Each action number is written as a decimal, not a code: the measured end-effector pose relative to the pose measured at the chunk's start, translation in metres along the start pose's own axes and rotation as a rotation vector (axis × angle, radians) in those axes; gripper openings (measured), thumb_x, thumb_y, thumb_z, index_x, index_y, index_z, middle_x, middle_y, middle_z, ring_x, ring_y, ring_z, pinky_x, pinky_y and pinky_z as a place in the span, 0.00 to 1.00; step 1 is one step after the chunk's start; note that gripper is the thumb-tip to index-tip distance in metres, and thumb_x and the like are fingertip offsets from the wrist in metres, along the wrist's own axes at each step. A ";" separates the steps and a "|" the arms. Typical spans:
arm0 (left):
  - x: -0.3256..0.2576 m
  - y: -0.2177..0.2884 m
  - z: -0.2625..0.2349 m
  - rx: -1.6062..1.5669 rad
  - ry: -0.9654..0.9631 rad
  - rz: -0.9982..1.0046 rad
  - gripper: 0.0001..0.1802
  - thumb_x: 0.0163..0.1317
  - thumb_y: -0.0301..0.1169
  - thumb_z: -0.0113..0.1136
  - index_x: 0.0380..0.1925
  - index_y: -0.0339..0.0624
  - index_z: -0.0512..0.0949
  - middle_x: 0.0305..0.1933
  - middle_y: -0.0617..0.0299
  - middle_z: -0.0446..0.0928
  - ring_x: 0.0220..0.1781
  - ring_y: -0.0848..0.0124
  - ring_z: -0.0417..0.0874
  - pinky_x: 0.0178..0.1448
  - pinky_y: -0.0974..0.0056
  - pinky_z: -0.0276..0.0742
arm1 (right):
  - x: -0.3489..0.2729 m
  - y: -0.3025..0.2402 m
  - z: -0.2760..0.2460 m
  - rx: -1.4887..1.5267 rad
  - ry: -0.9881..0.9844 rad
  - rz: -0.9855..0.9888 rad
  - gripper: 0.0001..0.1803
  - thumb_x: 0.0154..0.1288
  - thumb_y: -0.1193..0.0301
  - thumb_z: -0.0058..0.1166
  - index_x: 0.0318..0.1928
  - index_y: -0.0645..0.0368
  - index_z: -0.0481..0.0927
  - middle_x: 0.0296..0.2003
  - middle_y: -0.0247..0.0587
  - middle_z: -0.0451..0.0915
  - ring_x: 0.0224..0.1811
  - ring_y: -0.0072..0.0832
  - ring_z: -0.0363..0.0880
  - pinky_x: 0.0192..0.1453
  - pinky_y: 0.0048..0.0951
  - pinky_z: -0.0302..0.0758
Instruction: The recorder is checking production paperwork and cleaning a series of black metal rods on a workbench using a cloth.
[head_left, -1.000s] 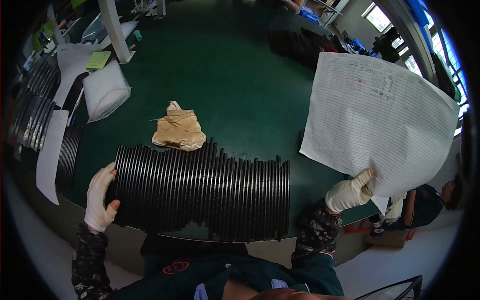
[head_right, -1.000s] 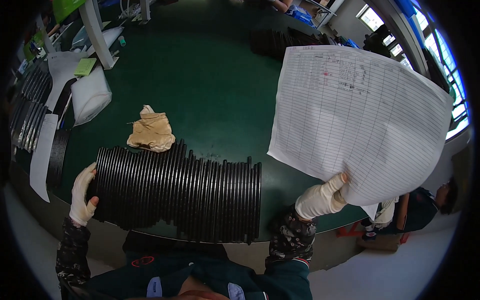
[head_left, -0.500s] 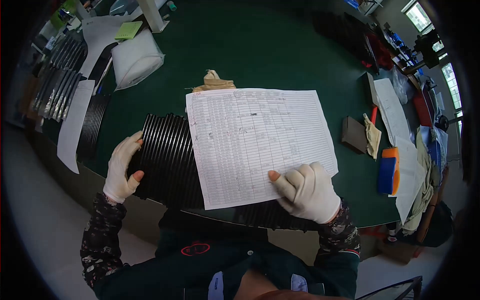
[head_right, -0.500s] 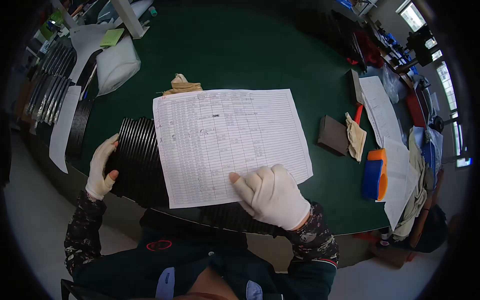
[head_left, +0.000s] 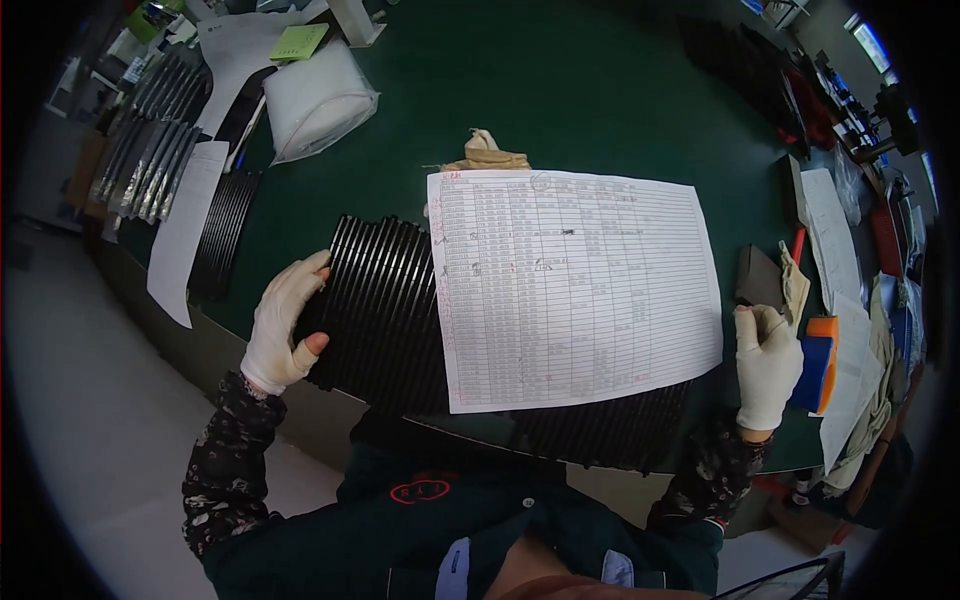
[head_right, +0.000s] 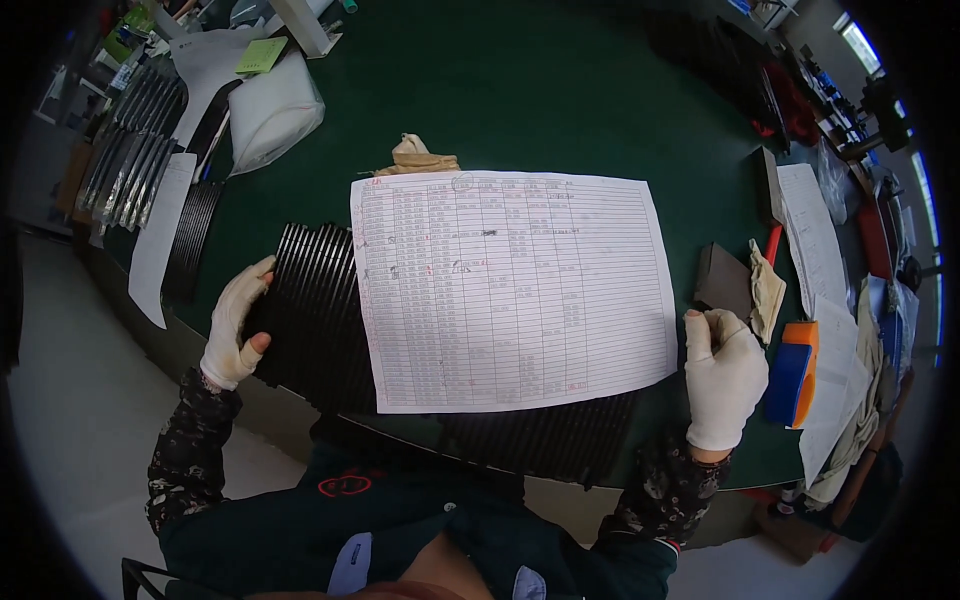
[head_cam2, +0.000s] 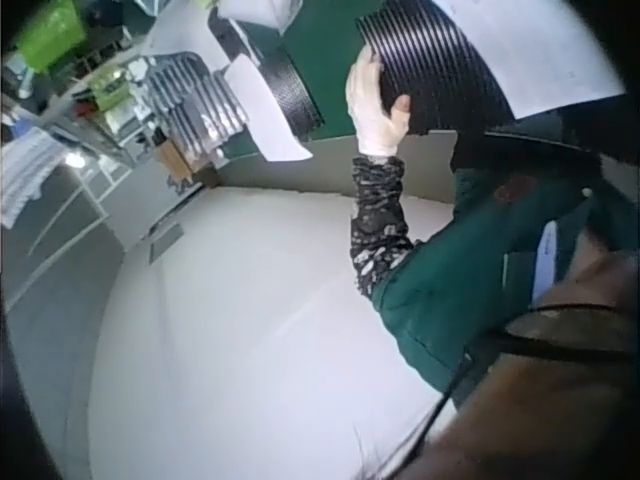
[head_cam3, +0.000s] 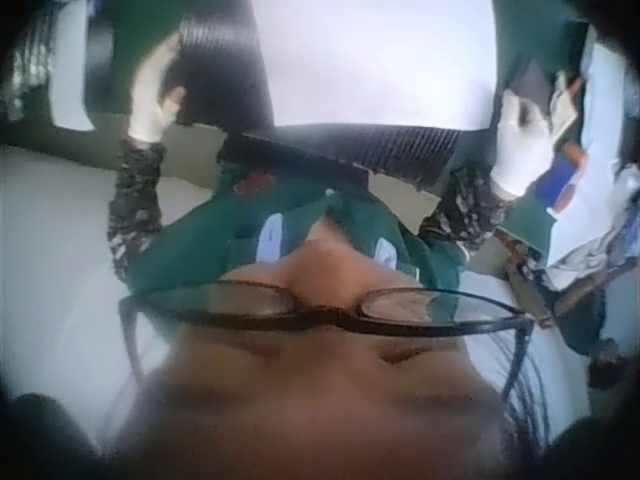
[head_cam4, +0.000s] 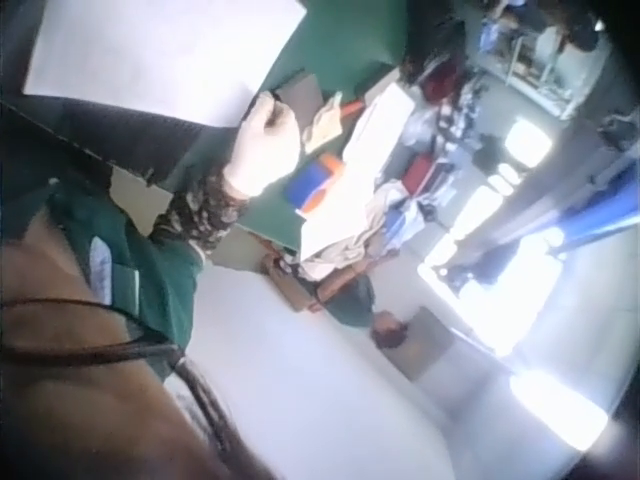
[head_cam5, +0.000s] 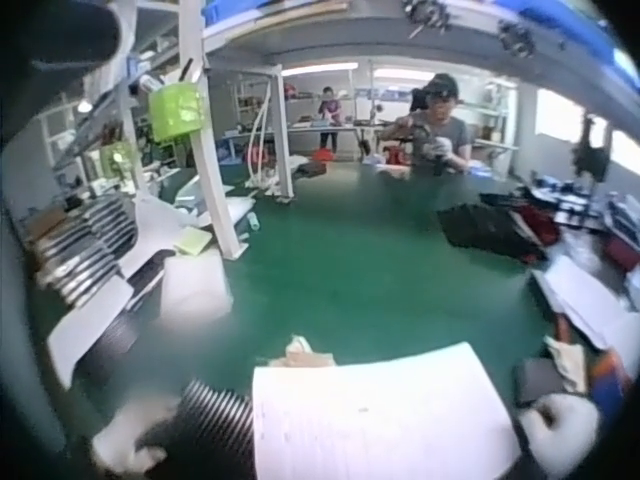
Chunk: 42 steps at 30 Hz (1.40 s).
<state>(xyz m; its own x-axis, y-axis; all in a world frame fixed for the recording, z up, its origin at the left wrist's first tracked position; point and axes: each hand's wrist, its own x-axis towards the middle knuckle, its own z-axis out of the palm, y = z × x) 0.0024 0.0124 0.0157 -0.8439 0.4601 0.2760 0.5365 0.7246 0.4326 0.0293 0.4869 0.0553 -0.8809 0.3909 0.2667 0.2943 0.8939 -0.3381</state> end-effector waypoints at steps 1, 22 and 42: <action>0.000 0.000 0.000 0.000 0.000 -0.001 0.36 0.65 0.58 0.45 0.58 0.36 0.67 0.62 0.48 0.69 0.61 0.50 0.72 0.67 0.52 0.63 | 0.001 -0.001 -0.001 -0.080 -0.073 0.056 0.12 0.59 0.63 0.59 0.33 0.61 0.81 0.25 0.44 0.80 0.26 0.36 0.79 0.31 0.30 0.73; 0.002 -0.001 0.002 -0.005 0.003 0.016 0.33 0.66 0.55 0.46 0.58 0.37 0.66 0.62 0.48 0.68 0.60 0.50 0.72 0.66 0.53 0.64 | 0.009 0.006 0.024 -0.015 -0.218 0.075 0.20 0.53 0.55 0.64 0.27 0.60 0.76 0.19 0.40 0.76 0.21 0.31 0.75 0.29 0.30 0.71; 0.003 -0.003 0.002 -0.045 0.028 0.031 0.32 0.65 0.52 0.49 0.58 0.38 0.66 0.62 0.49 0.69 0.60 0.52 0.72 0.65 0.54 0.65 | 0.014 0.026 0.024 0.706 -0.382 0.200 0.10 0.57 0.75 0.61 0.31 0.58 0.71 0.24 0.22 0.65 0.24 0.11 0.58 0.30 0.11 0.59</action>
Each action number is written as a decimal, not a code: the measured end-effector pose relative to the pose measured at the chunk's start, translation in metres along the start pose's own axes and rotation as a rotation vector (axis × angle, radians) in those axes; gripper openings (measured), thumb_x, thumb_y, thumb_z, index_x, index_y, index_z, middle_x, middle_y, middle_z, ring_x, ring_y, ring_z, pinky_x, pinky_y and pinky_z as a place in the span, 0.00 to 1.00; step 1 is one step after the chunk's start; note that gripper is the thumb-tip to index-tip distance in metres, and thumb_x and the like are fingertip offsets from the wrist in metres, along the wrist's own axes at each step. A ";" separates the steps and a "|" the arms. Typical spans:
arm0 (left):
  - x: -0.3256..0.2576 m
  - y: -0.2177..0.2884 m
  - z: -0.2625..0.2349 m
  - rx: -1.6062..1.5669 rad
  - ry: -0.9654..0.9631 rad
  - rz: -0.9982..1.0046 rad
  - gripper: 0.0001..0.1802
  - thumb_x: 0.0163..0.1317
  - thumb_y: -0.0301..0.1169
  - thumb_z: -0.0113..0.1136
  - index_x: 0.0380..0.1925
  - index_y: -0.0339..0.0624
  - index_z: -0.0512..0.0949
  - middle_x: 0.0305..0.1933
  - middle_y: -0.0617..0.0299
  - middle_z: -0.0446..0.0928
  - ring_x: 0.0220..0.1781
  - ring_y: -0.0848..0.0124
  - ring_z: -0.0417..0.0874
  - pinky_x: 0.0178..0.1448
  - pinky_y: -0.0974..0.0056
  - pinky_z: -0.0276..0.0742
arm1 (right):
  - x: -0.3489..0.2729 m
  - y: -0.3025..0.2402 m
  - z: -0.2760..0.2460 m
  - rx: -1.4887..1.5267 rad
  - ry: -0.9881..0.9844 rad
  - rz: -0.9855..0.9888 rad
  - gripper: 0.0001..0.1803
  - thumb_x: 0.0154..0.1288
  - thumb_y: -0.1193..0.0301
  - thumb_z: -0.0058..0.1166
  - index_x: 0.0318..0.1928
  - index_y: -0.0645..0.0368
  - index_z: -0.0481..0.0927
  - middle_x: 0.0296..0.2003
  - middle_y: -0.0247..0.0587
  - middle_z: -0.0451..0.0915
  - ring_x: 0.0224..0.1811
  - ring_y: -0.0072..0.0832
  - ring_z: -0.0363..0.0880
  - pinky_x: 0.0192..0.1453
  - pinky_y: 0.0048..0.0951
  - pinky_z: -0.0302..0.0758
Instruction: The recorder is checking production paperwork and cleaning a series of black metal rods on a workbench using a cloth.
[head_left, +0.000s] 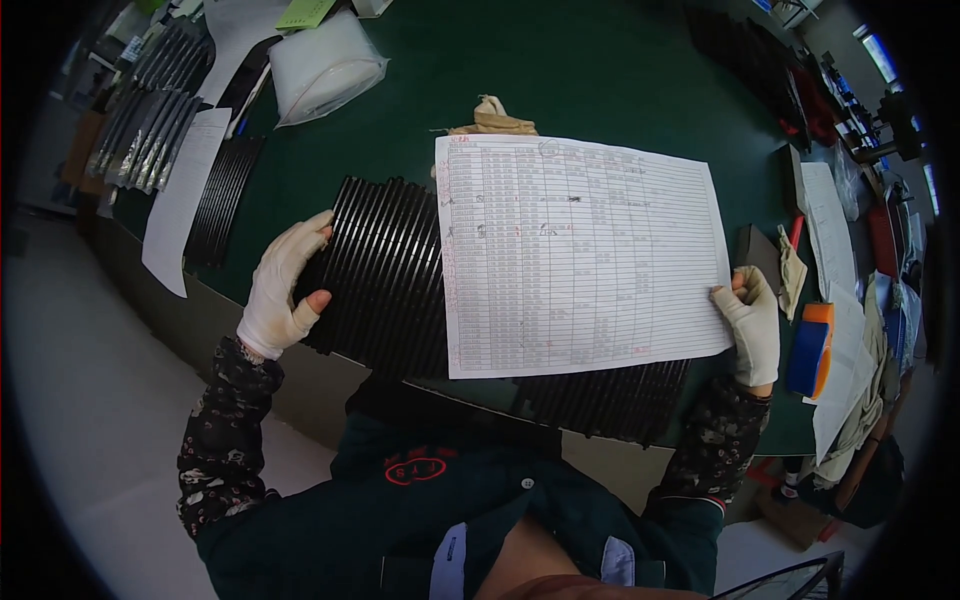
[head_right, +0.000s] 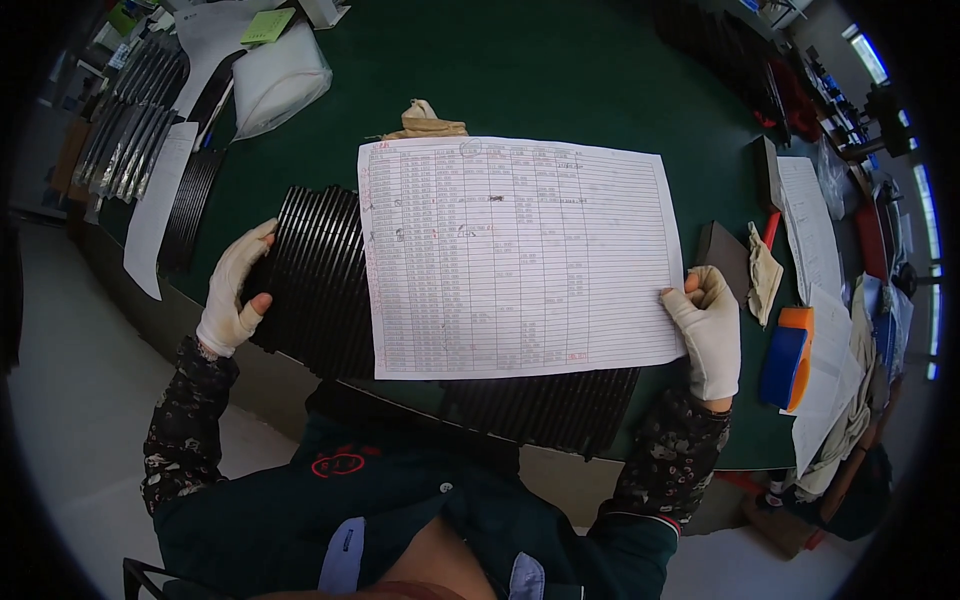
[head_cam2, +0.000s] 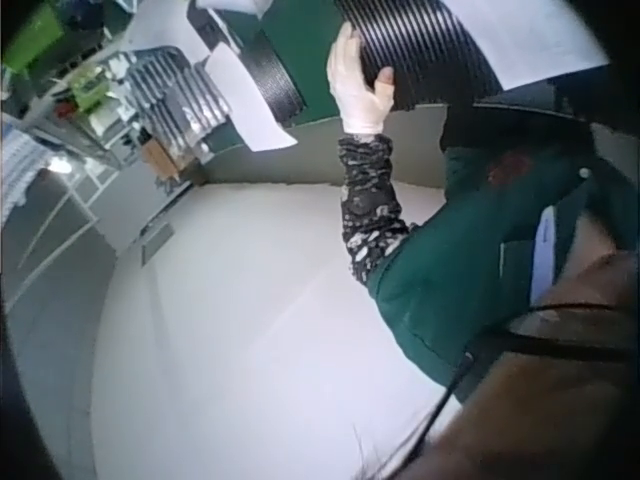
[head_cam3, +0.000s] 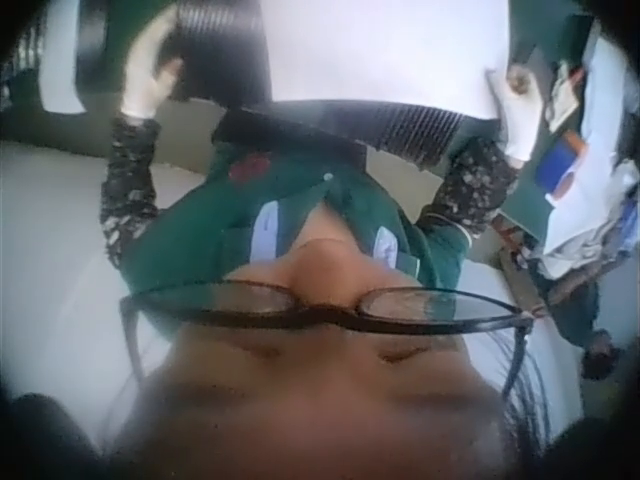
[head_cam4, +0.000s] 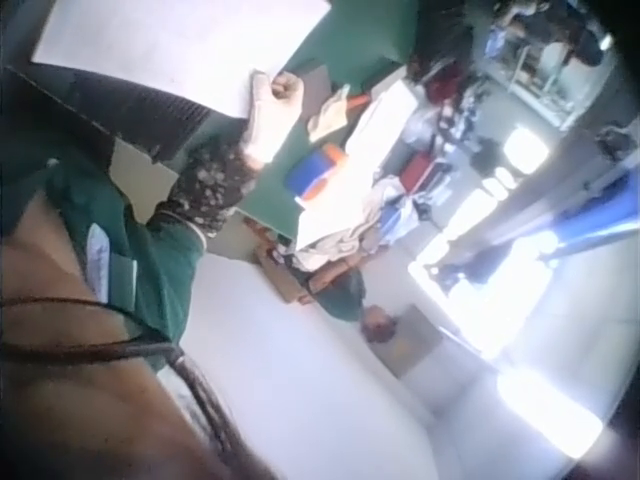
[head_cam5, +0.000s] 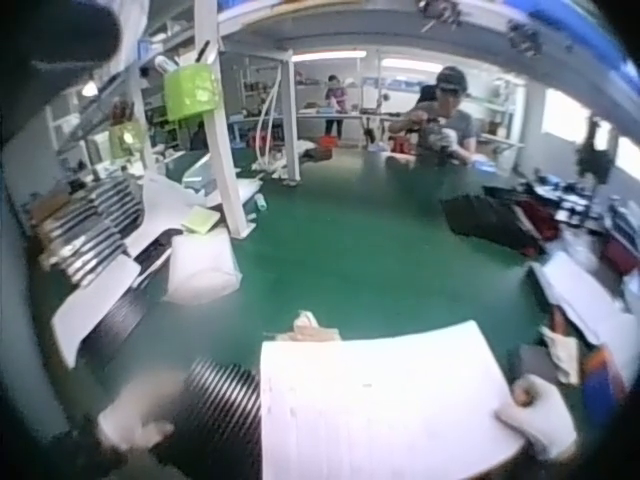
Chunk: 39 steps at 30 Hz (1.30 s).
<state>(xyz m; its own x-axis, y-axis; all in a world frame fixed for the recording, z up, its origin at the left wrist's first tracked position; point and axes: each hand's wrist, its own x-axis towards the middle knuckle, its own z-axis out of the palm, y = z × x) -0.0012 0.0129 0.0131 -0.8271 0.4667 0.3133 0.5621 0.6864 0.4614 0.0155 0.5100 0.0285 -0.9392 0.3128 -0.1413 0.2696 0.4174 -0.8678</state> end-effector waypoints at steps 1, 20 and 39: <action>0.001 0.000 0.000 0.000 -0.001 0.006 0.32 0.65 0.52 0.49 0.59 0.38 0.66 0.62 0.49 0.69 0.60 0.52 0.72 0.66 0.54 0.64 | 0.001 0.002 0.000 -0.001 0.000 0.001 0.10 0.57 0.75 0.61 0.31 0.58 0.71 0.24 0.22 0.65 0.24 0.11 0.58 0.30 0.11 0.59; -0.003 -0.002 0.000 0.023 -0.019 -0.014 0.32 0.65 0.53 0.48 0.58 0.38 0.66 0.63 0.48 0.68 0.62 0.51 0.70 0.68 0.52 0.62 | 0.002 0.007 -0.001 0.114 -0.059 0.047 0.06 0.59 0.78 0.57 0.34 0.59 0.72 0.22 0.21 0.68 0.23 0.08 0.61 0.30 0.10 0.59; -0.001 0.001 -0.001 0.035 -0.009 0.002 0.34 0.64 0.55 0.48 0.57 0.36 0.67 0.62 0.47 0.68 0.60 0.49 0.72 0.66 0.51 0.64 | 0.001 0.009 -0.003 0.114 -0.065 0.039 0.05 0.59 0.77 0.56 0.34 0.60 0.73 0.25 0.23 0.70 0.25 0.09 0.63 0.31 0.11 0.61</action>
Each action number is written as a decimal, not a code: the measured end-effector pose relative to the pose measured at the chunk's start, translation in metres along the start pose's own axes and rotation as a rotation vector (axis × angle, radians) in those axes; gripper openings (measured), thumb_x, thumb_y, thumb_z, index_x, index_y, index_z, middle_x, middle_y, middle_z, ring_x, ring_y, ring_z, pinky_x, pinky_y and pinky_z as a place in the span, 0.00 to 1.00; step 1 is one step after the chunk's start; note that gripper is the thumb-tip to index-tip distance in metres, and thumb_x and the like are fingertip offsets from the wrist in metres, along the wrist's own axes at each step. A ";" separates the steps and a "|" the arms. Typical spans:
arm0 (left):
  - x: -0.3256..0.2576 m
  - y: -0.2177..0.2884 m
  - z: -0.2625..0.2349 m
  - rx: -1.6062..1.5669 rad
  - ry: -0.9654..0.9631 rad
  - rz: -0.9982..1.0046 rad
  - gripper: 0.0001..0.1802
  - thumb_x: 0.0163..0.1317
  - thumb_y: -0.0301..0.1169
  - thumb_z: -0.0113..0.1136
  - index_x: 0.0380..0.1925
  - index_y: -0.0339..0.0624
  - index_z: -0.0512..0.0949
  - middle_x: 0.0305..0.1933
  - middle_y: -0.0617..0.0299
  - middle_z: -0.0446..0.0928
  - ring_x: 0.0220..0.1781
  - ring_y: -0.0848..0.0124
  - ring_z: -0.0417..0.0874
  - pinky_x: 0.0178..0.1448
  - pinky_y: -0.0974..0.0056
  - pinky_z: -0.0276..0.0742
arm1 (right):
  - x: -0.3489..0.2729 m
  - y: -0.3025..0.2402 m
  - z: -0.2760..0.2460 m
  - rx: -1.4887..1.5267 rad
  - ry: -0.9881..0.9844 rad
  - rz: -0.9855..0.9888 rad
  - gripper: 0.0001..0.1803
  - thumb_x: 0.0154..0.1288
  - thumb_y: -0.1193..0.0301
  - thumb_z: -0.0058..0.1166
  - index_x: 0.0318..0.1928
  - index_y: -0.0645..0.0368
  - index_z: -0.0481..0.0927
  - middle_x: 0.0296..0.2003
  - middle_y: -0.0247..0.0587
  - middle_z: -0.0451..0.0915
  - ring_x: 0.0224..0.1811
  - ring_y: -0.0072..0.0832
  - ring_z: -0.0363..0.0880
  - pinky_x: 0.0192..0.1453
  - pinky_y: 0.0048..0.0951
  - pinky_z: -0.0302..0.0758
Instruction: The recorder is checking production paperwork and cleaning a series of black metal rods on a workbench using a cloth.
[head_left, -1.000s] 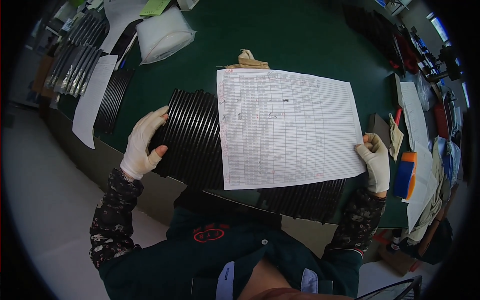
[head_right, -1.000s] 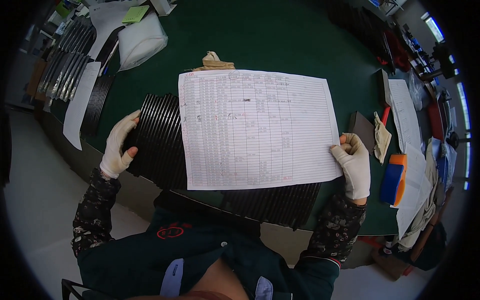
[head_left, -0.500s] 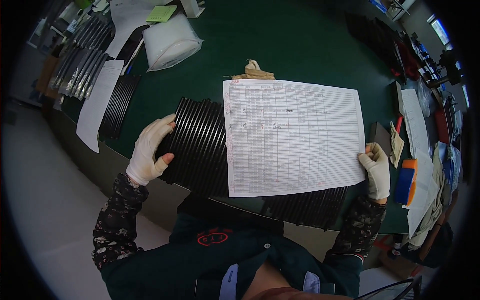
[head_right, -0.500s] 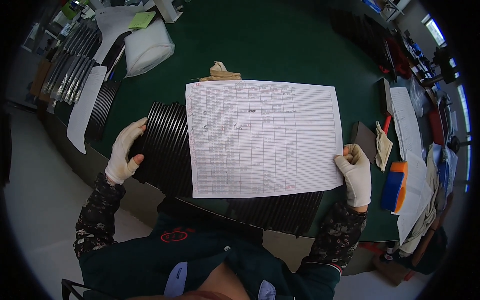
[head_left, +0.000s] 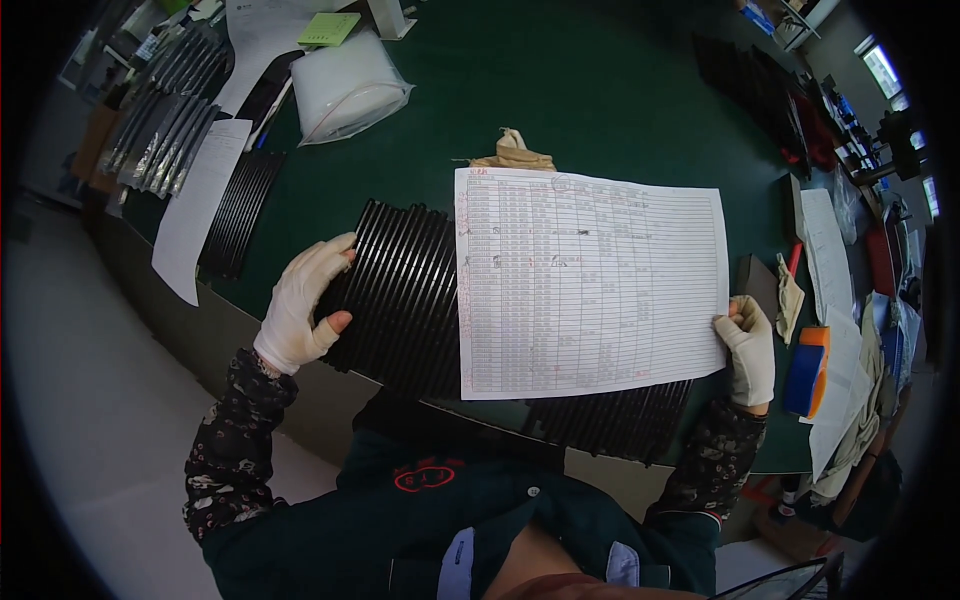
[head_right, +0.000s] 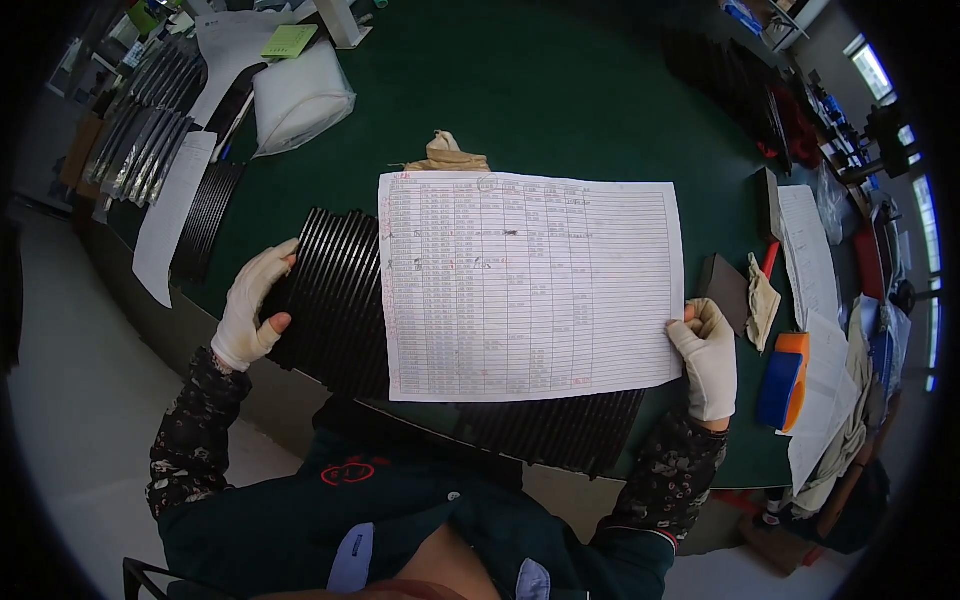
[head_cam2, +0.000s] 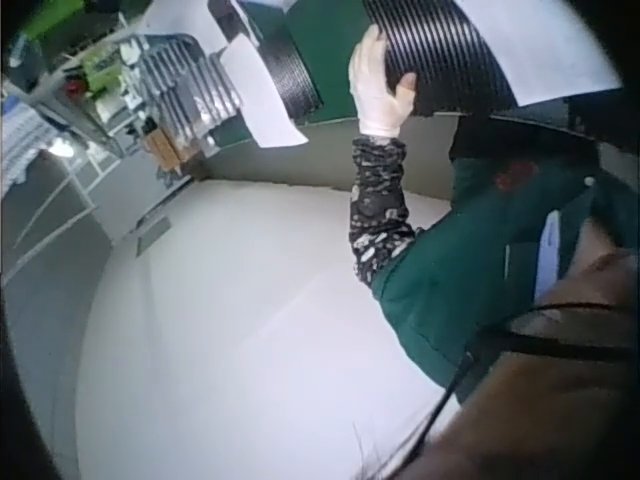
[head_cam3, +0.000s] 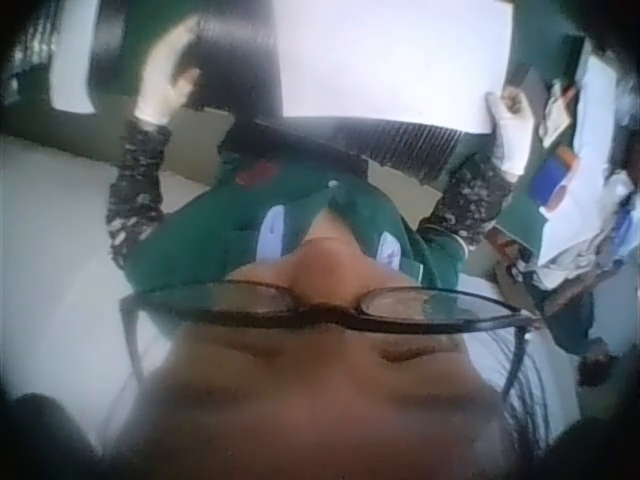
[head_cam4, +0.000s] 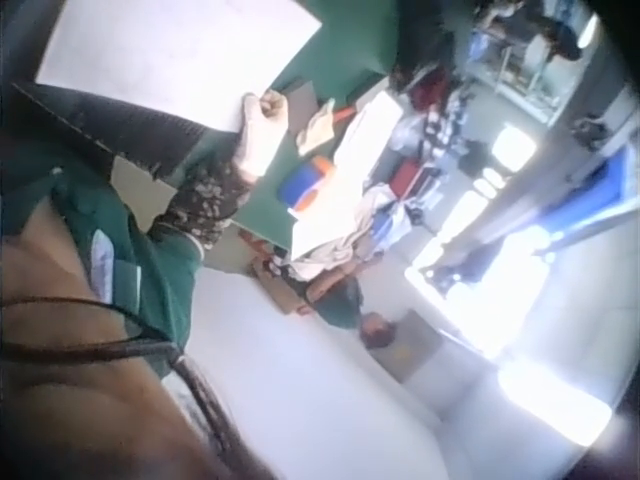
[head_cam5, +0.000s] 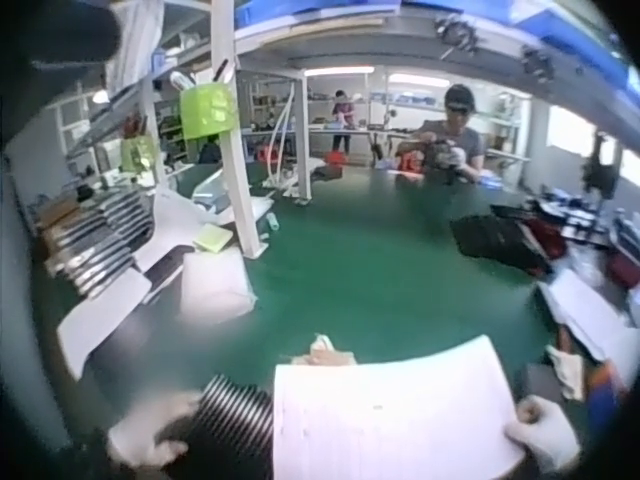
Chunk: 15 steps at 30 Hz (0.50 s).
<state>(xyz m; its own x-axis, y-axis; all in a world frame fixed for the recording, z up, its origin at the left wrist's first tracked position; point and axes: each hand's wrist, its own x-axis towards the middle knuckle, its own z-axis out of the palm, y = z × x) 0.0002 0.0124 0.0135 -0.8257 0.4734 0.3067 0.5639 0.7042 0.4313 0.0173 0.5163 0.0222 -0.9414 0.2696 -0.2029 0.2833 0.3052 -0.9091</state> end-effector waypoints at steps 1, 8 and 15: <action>0.000 0.000 0.000 0.000 0.000 -0.001 0.34 0.64 0.55 0.48 0.57 0.36 0.67 0.62 0.47 0.68 0.60 0.49 0.72 0.66 0.51 0.64 | 0.001 0.001 0.000 -0.001 -0.001 0.000 0.05 0.59 0.77 0.56 0.34 0.60 0.73 0.25 0.23 0.70 0.25 0.09 0.63 0.31 0.11 0.61; 0.000 -0.001 0.000 -0.008 -0.002 0.003 0.34 0.65 0.55 0.47 0.57 0.37 0.66 0.62 0.48 0.68 0.60 0.49 0.71 0.66 0.51 0.63 | 0.001 0.000 0.002 0.028 -0.002 -0.003 0.05 0.58 0.78 0.55 0.34 0.60 0.73 0.26 0.24 0.71 0.26 0.10 0.64 0.33 0.11 0.62; -0.002 -0.002 -0.001 0.012 -0.010 0.001 0.34 0.65 0.55 0.47 0.59 0.38 0.66 0.64 0.48 0.67 0.62 0.49 0.70 0.68 0.51 0.62 | 0.001 0.002 0.001 0.025 -0.012 -0.001 0.05 0.59 0.78 0.55 0.34 0.60 0.73 0.27 0.23 0.70 0.27 0.11 0.64 0.34 0.11 0.63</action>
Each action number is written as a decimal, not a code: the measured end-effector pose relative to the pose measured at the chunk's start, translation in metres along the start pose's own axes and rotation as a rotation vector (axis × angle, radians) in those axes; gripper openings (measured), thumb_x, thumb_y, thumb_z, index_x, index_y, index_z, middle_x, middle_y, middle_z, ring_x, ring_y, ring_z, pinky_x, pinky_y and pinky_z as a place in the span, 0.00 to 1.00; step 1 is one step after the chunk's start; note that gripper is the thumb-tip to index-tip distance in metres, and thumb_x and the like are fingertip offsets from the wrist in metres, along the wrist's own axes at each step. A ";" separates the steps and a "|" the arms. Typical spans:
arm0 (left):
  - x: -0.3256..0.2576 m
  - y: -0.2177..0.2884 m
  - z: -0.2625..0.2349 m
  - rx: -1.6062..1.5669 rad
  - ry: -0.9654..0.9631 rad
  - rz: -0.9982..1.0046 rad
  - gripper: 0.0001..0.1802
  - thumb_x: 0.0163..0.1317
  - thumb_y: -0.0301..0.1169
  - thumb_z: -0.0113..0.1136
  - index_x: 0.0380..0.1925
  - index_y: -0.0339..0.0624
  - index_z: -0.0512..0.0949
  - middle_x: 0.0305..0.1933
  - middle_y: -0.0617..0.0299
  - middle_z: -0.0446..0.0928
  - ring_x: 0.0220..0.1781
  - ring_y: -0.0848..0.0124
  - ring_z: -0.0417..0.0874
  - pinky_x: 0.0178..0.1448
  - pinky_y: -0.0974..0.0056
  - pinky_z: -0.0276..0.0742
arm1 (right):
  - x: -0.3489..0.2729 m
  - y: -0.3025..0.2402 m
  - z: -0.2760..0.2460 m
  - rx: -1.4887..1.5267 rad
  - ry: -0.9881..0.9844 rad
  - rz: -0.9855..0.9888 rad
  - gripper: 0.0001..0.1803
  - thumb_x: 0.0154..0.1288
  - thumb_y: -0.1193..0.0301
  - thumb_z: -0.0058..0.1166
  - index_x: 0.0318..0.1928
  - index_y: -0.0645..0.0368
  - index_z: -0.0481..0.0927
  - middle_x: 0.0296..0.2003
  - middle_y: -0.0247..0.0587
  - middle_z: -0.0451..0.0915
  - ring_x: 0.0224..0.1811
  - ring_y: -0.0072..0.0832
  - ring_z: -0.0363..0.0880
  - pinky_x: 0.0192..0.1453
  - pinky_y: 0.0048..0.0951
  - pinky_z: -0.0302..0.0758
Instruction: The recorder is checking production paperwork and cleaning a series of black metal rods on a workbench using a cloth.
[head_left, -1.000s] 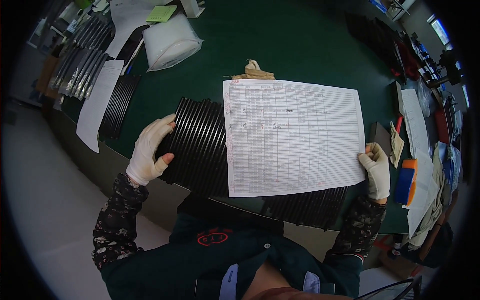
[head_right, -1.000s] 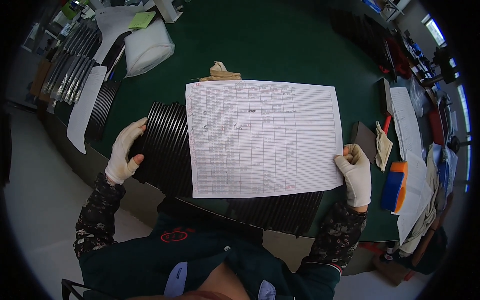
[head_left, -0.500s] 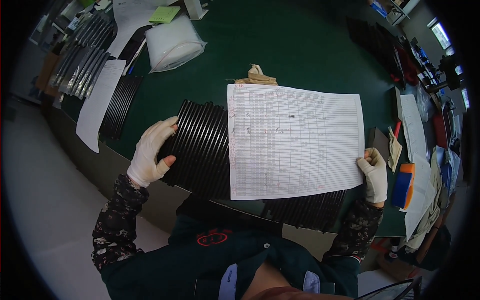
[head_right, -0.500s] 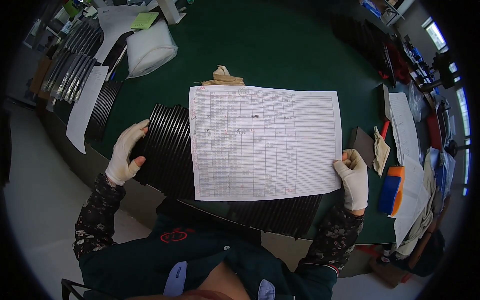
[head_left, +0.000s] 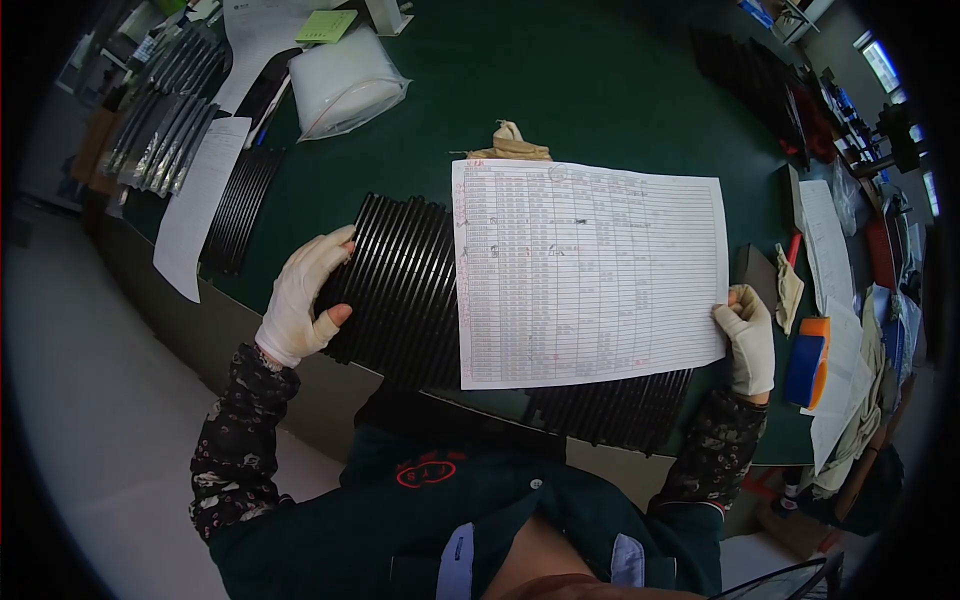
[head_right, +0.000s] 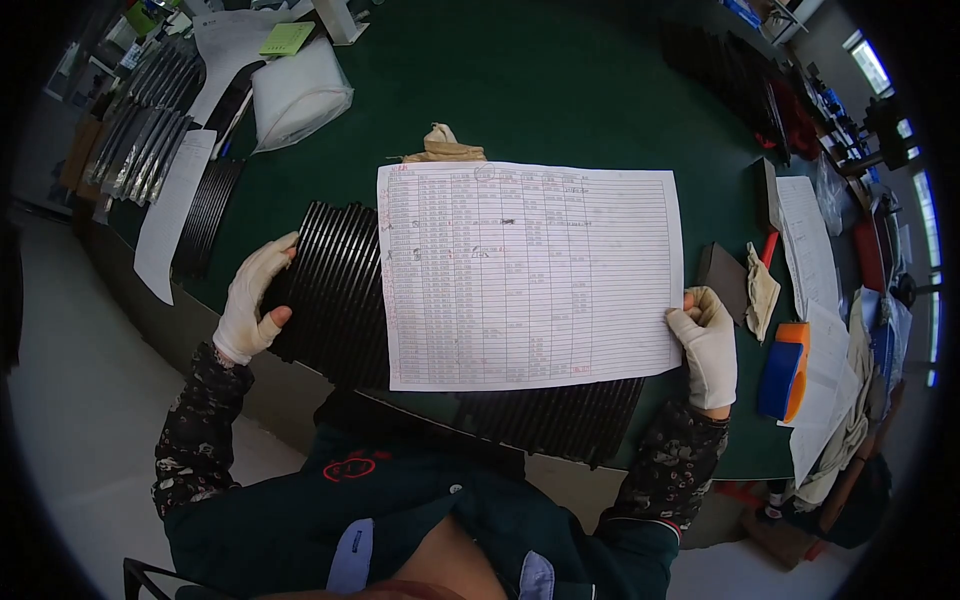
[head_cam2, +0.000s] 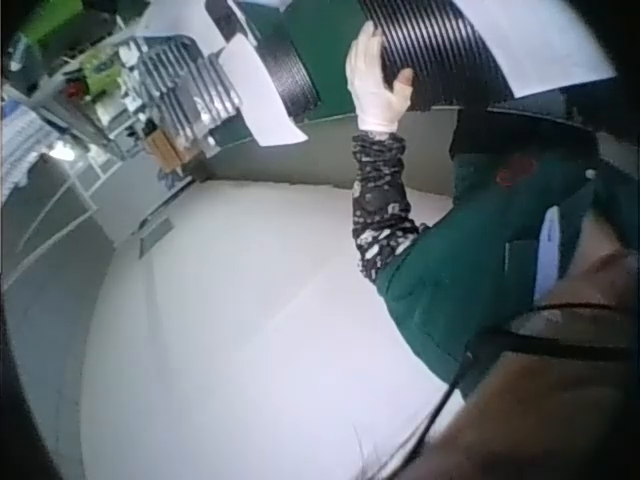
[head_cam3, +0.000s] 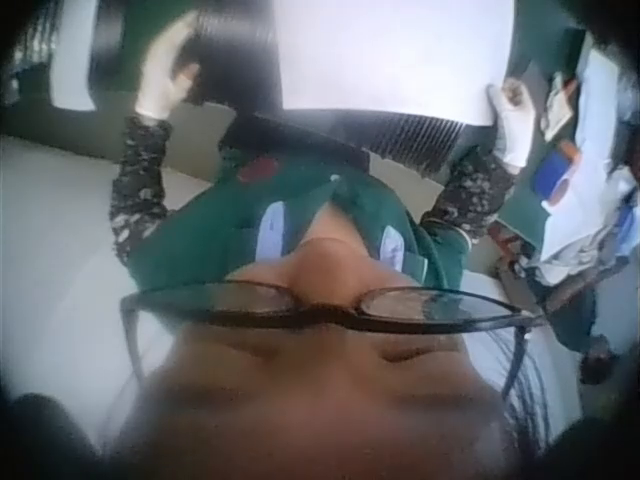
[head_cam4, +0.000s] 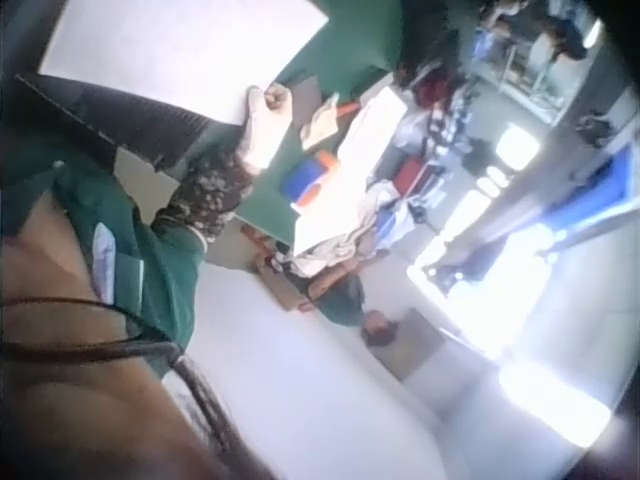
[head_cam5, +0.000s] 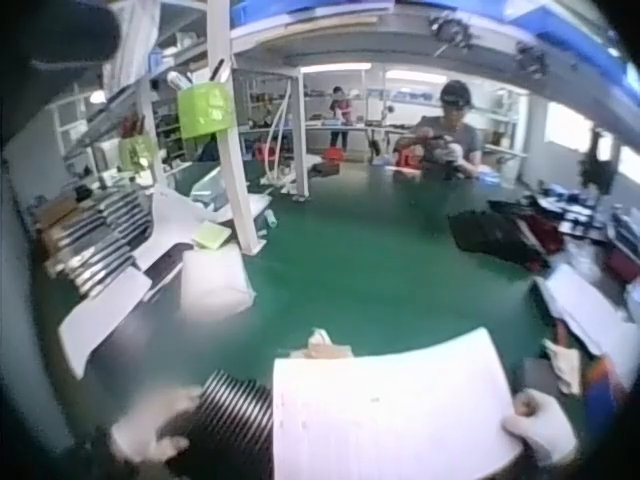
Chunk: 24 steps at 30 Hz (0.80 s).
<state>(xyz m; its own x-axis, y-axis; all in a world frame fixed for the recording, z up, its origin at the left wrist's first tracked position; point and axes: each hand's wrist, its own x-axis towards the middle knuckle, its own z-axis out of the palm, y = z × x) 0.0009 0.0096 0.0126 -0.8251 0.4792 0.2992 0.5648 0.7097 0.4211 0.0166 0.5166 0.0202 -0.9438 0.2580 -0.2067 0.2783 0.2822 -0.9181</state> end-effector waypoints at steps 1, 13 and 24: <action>0.000 0.000 0.000 -0.001 0.001 -0.001 0.34 0.65 0.55 0.47 0.59 0.38 0.66 0.64 0.48 0.67 0.62 0.49 0.70 0.68 0.51 0.62 | 0.000 -0.001 0.000 -0.001 -0.001 0.000 0.05 0.59 0.78 0.55 0.34 0.60 0.73 0.27 0.23 0.70 0.27 0.11 0.64 0.34 0.11 0.63; 0.001 -0.003 0.003 -0.041 0.011 -0.023 0.34 0.65 0.55 0.48 0.59 0.39 0.66 0.64 0.48 0.67 0.64 0.51 0.69 0.67 0.52 0.62 | 0.006 0.002 0.001 -0.003 -0.003 -0.023 0.04 0.59 0.78 0.55 0.33 0.60 0.73 0.26 0.23 0.71 0.26 0.09 0.64 0.33 0.11 0.63; 0.000 -0.001 0.003 -0.047 0.034 -0.015 0.34 0.64 0.55 0.48 0.59 0.39 0.66 0.64 0.49 0.68 0.63 0.52 0.70 0.67 0.53 0.63 | 0.000 -0.001 0.000 -0.012 -0.013 -0.037 0.03 0.59 0.77 0.54 0.34 0.60 0.73 0.27 0.25 0.72 0.28 0.11 0.66 0.35 0.12 0.64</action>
<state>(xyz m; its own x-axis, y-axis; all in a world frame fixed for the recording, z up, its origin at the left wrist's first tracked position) 0.0005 0.0101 0.0090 -0.8332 0.4504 0.3209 0.5529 0.6911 0.4656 0.0166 0.5162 0.0212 -0.9556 0.2355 -0.1773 0.2455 0.3028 -0.9209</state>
